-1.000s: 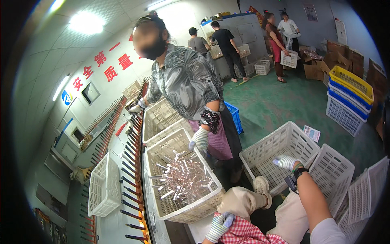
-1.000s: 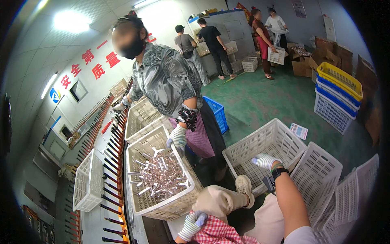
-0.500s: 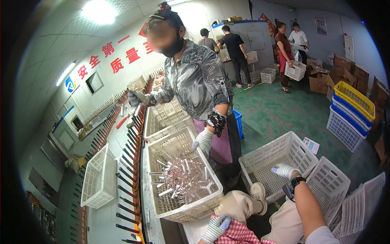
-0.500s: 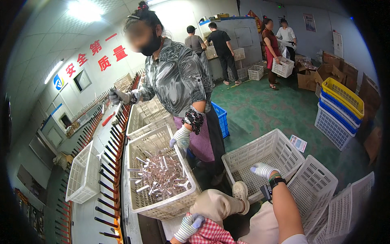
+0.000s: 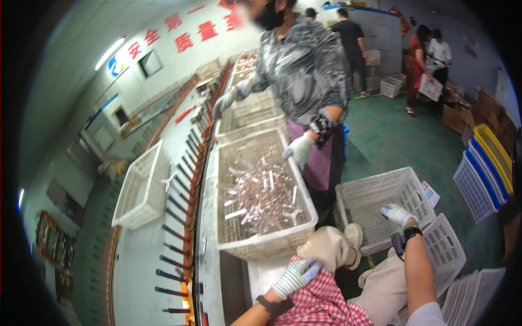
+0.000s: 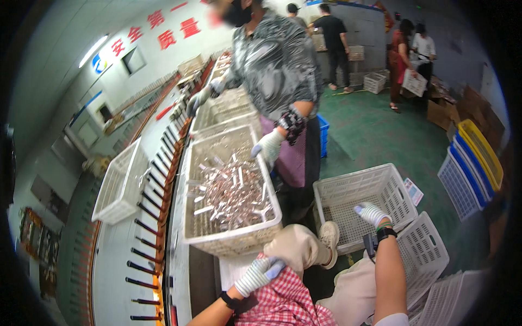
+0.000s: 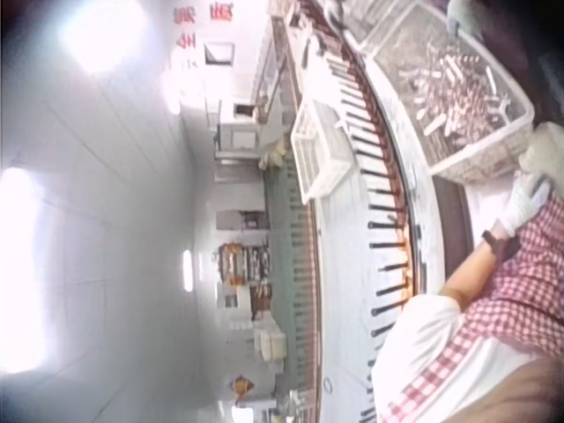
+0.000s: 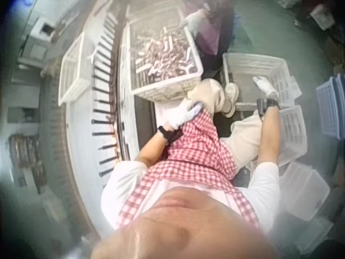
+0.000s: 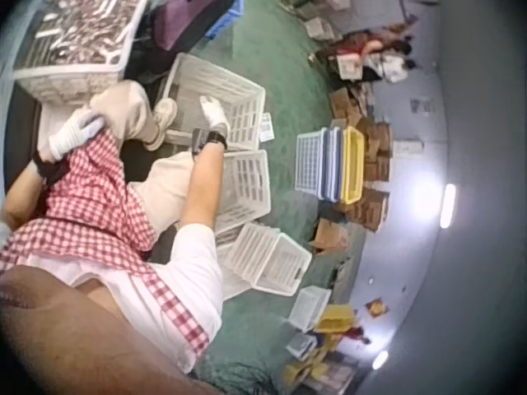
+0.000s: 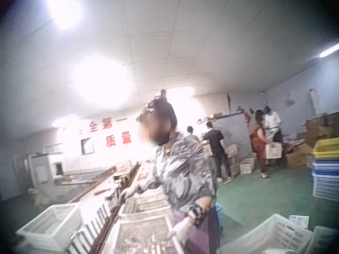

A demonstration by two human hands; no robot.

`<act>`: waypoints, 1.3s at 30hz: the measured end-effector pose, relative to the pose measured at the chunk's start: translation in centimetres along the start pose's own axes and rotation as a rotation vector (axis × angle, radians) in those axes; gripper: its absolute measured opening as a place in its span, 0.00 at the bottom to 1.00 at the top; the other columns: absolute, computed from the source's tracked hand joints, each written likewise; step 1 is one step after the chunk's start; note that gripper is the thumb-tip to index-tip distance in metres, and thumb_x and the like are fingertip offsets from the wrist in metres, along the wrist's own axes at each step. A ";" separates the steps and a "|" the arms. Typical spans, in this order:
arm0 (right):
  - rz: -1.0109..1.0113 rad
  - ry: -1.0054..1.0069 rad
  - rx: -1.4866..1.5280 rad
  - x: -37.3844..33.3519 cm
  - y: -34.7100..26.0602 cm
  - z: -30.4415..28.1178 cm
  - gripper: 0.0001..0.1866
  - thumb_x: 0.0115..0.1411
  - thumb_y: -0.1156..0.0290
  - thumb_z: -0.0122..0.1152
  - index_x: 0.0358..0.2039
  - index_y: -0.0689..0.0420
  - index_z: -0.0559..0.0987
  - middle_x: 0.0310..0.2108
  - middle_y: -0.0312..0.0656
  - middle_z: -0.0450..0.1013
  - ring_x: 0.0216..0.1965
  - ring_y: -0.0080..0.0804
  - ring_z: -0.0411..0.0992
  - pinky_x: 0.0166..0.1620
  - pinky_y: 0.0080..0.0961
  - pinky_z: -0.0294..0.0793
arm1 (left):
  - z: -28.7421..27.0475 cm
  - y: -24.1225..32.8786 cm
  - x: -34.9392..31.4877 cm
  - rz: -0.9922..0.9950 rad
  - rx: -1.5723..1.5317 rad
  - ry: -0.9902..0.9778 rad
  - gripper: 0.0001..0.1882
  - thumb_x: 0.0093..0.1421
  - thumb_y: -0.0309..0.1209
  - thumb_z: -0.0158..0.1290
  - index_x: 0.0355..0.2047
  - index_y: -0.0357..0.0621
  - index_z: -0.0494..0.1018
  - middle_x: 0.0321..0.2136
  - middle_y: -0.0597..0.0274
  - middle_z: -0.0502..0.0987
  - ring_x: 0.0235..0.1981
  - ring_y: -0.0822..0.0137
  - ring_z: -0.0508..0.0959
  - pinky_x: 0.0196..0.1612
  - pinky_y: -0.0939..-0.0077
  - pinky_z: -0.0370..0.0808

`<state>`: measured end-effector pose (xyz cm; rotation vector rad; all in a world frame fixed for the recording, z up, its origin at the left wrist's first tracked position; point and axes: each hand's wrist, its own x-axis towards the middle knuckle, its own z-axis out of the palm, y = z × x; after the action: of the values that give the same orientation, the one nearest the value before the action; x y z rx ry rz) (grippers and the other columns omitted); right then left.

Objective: Inspecting and sorting small metal components into plastic baskets in a manufacturing facility.

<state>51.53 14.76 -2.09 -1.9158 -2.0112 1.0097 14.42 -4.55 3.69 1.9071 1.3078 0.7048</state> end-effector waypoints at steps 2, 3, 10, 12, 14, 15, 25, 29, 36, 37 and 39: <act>-0.022 -0.028 0.011 0.5 0.0 0.8 0.26 0.58 0.54 0.46 0.47 0.65 0.72 0.43 0.52 0.72 0.47 0.44 0.70 0.50 0.31 0.66 | -0.8 0.1 -1.0 -0.023 -0.147 0.109 0.11 0.60 0.31 0.45 0.39 0.39 0.73 0.29 0.54 0.77 0.29 0.63 0.76 0.38 0.73 0.71; -0.013 0.010 0.030 0.1 0.4 0.6 0.26 0.58 0.55 0.47 0.46 0.65 0.73 0.42 0.51 0.73 0.45 0.42 0.71 0.49 0.30 0.66 | -2.1 2.2 -0.9 -0.015 -0.232 0.223 0.12 0.60 0.31 0.46 0.40 0.38 0.72 0.26 0.58 0.76 0.26 0.69 0.74 0.34 0.75 0.72; 0.008 0.004 0.088 1.0 2.9 0.3 0.29 0.58 0.52 0.46 0.48 0.66 0.70 0.47 0.56 0.69 0.51 0.48 0.66 0.54 0.34 0.62 | -12.3 0.0 -1.6 0.022 -0.303 1.177 0.16 0.61 0.28 0.45 0.49 0.39 0.67 0.32 0.65 0.72 0.32 0.74 0.70 0.39 0.79 0.69; 0.000 -0.038 0.065 0.8 0.8 -0.1 0.30 0.58 0.51 0.46 0.48 0.66 0.70 0.50 0.57 0.66 0.54 0.48 0.63 0.56 0.33 0.60 | -15.5 -4.1 -1.7 0.019 -0.338 1.337 0.20 0.61 0.29 0.45 0.53 0.39 0.63 0.38 0.61 0.70 0.38 0.70 0.69 0.45 0.74 0.67; -0.216 0.046 0.197 2.6 1.1 0.7 0.29 0.59 0.53 0.47 0.52 0.64 0.66 0.47 0.49 0.68 0.47 0.40 0.67 0.51 0.30 0.64 | -19.4 -8.3 -3.7 -0.083 -0.108 1.363 0.24 0.61 0.30 0.45 0.57 0.38 0.58 0.44 0.58 0.67 0.44 0.64 0.67 0.51 0.70 0.63; -0.390 0.120 0.318 2.8 -1.7 0.9 0.26 0.60 0.57 0.48 0.52 0.63 0.66 0.41 0.43 0.71 0.40 0.33 0.70 0.46 0.27 0.68 | -21.7 -10.6 -5.6 -0.157 0.177 1.333 0.26 0.61 0.30 0.45 0.59 0.38 0.55 0.48 0.58 0.66 0.47 0.62 0.66 0.54 0.68 0.61; 0.010 -0.085 0.372 -0.6 1.6 -0.1 0.26 0.57 0.53 0.47 0.49 0.59 0.70 0.39 0.47 0.72 0.35 0.37 0.70 0.44 0.33 0.67 | -24.7 -15.5 -8.2 -0.420 0.192 1.636 0.32 0.60 0.37 0.48 0.58 0.28 0.52 0.57 0.40 0.58 0.56 0.52 0.62 0.59 0.69 0.58; 0.046 -0.105 0.338 -0.8 -2.5 0.1 0.27 0.58 0.55 0.47 0.49 0.63 0.70 0.48 0.52 0.69 0.51 0.46 0.66 0.52 0.33 0.64 | -25.2 -17.2 -11.4 -0.382 0.202 1.803 0.29 0.60 0.38 0.48 0.54 0.26 0.58 0.51 0.38 0.65 0.49 0.48 0.68 0.53 0.66 0.65; 0.037 -0.054 0.323 1.8 3.0 0.4 0.20 0.59 0.60 0.47 0.40 0.65 0.74 0.31 0.45 0.74 0.31 0.32 0.70 0.39 0.29 0.69 | -24.4 -4.3 -8.6 -0.344 -0.003 1.886 0.22 0.63 0.40 0.43 0.47 0.31 0.68 0.43 0.52 0.73 0.41 0.62 0.70 0.49 0.72 0.64; 0.046 -0.077 0.354 2.0 2.3 0.5 0.19 0.59 0.61 0.47 0.38 0.65 0.75 0.29 0.44 0.74 0.29 0.31 0.71 0.37 0.28 0.69 | -24.7 -3.0 -9.2 -0.193 0.053 1.884 0.22 0.63 0.41 0.43 0.45 0.32 0.68 0.41 0.55 0.73 0.39 0.65 0.70 0.48 0.72 0.64; 0.056 -0.048 0.344 2.1 2.4 0.4 0.17 0.59 0.61 0.47 0.36 0.64 0.75 0.27 0.42 0.74 0.28 0.30 0.70 0.35 0.27 0.70 | -24.9 -0.6 -8.4 0.094 0.180 1.800 0.20 0.63 0.42 0.44 0.40 0.34 0.70 0.33 0.62 0.72 0.33 0.71 0.69 0.42 0.74 0.65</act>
<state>53.00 16.40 -4.43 -1.7852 -1.6798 1.3275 -7.71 -6.12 17.80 1.0908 2.1790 2.7016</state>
